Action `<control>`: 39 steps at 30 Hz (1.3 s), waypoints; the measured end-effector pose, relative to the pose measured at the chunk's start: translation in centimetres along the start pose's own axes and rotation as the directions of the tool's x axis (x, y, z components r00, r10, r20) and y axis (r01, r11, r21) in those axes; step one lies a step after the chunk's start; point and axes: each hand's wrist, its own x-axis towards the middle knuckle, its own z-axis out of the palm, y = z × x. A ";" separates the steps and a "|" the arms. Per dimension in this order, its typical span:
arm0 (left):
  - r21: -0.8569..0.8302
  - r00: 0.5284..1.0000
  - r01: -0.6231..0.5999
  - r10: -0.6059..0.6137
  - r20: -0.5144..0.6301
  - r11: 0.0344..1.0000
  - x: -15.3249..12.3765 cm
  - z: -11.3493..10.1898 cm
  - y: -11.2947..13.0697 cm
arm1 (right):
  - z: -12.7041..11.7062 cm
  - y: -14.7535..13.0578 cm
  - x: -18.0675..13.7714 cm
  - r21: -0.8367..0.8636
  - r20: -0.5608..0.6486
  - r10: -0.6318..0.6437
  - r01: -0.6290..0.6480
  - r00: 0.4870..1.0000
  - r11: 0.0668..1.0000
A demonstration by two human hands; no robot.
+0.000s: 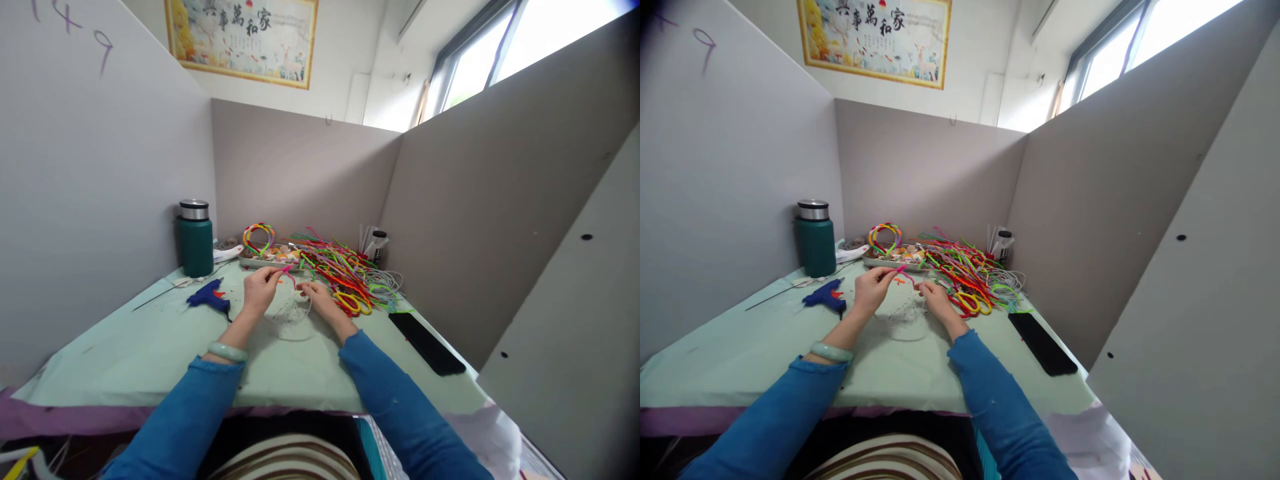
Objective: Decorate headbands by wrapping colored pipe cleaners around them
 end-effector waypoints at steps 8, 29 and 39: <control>-0.113 0.940 0.237 -0.199 0.277 0.965 0.0 1.0 -1.0 | -0.1 -0.8 -0.3 0.055 -0.014 -0.028 0.029 0.999 0.998; -0.251 0.945 0.211 -0.132 0.300 0.945 -0.1 1.6 -1.2 | 1.3 -0.2 0.1 -0.225 -0.163 -0.160 0.121 0.974 0.967; -0.185 0.926 0.305 -0.245 0.287 0.934 0.0 1.5 -1.6 | 0.4 -0.6 -0.2 -0.144 -0.130 -0.194 0.175 0.972 0.974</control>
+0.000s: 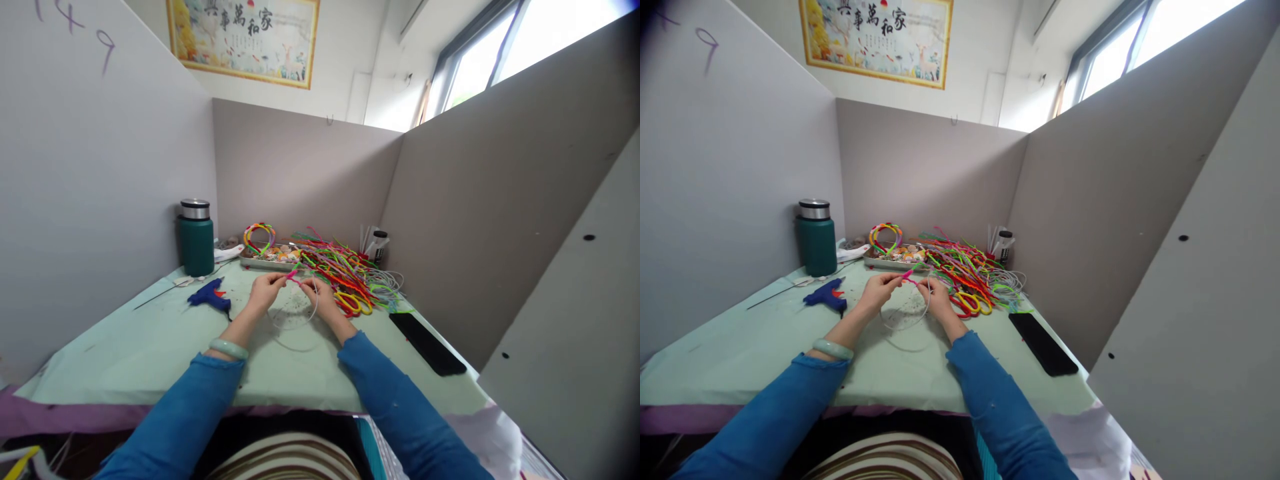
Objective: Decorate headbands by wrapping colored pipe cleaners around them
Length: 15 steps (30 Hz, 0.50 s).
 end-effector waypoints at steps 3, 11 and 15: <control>0.025 1.000 0.028 -0.027 -0.015 0.999 0.1 -0.1 -0.1 | -0.1 -0.4 -0.3 0.096 0.146 0.025 -0.039 0.989 0.995; 0.117 0.998 0.037 -0.042 0.043 0.992 0.0 0.0 -0.3 | -0.3 -1.3 -0.7 0.398 0.355 0.102 -0.249 0.929 0.883; 0.191 0.997 -0.037 0.024 0.069 0.981 -0.1 0.2 -0.5 | -0.1 -0.8 -0.7 0.507 0.371 0.149 -0.334 0.917 0.794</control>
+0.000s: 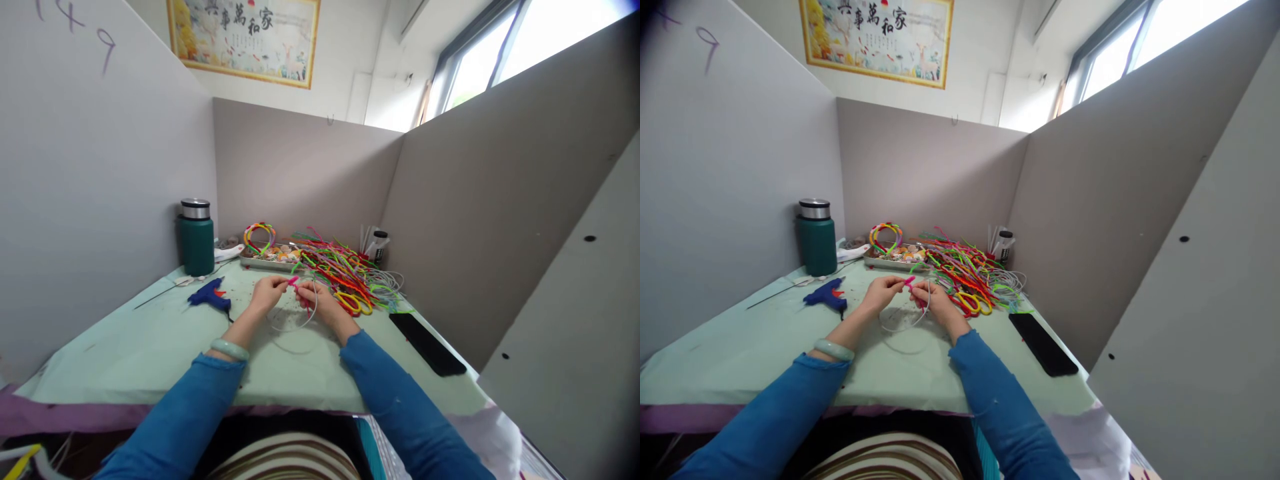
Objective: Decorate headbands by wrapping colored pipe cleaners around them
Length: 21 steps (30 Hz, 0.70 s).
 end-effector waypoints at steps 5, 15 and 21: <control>0.080 0.998 -0.057 0.053 0.043 0.995 -0.2 0.2 0.5 | 0.1 0.2 0.2 0.121 -0.012 0.059 -0.058 0.998 0.991; 0.188 0.989 -0.145 0.140 0.043 0.971 -0.3 0.6 -0.2 | 0.7 -0.1 0.1 0.127 0.006 0.082 -0.082 0.997 0.988; 0.064 1.000 -0.011 0.010 0.007 0.998 0.0 0.5 -0.4 | 0.3 0.3 0.3 0.010 -0.133 0.084 -0.084 0.988 0.996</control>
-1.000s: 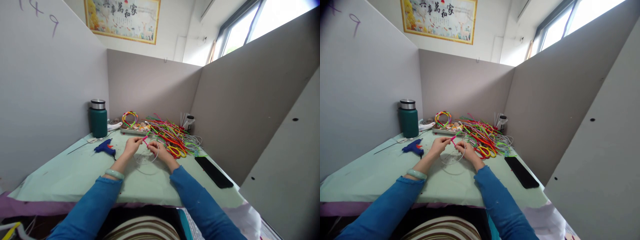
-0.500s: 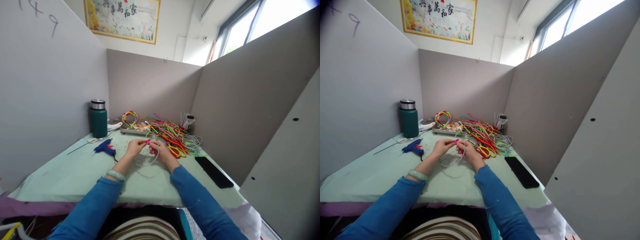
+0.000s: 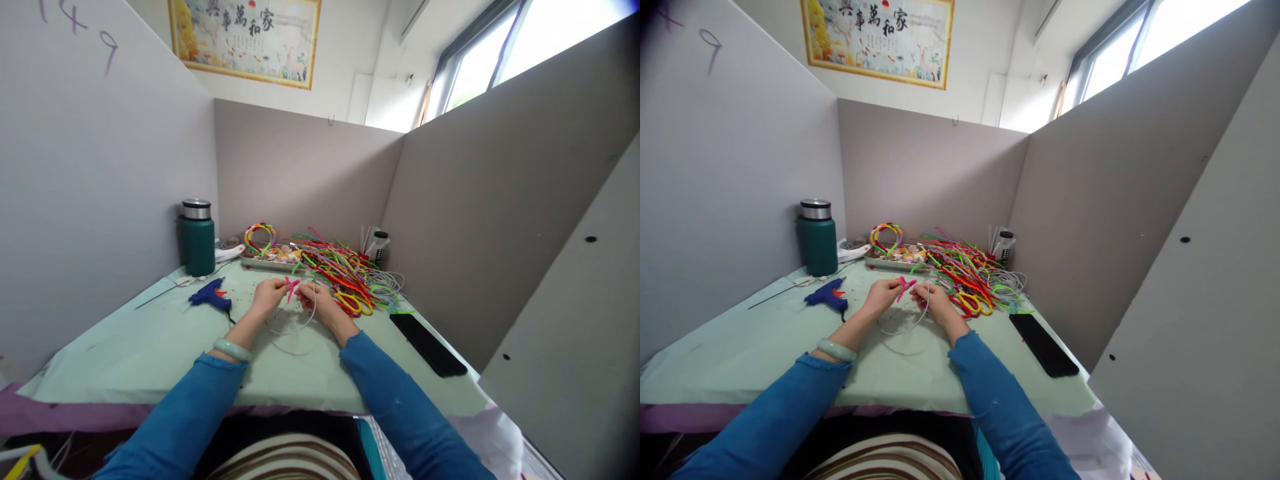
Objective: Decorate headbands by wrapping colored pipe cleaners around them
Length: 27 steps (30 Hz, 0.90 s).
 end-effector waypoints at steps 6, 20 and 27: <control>0.011 0.996 0.037 -0.038 0.081 0.999 -0.2 0.0 0.1 | 0.0 0.3 0.2 -0.191 -0.133 -0.120 0.093 0.984 0.977; -0.157 0.936 0.287 -0.242 0.254 0.945 -0.4 -0.1 0.6 | -0.3 0.8 0.2 -0.279 -0.050 -0.146 0.126 0.988 0.952; -0.199 0.900 0.379 -0.311 0.304 0.904 -0.3 0.2 0.4 | -0.1 0.5 0.2 -0.264 -0.028 -0.126 0.114 0.992 0.958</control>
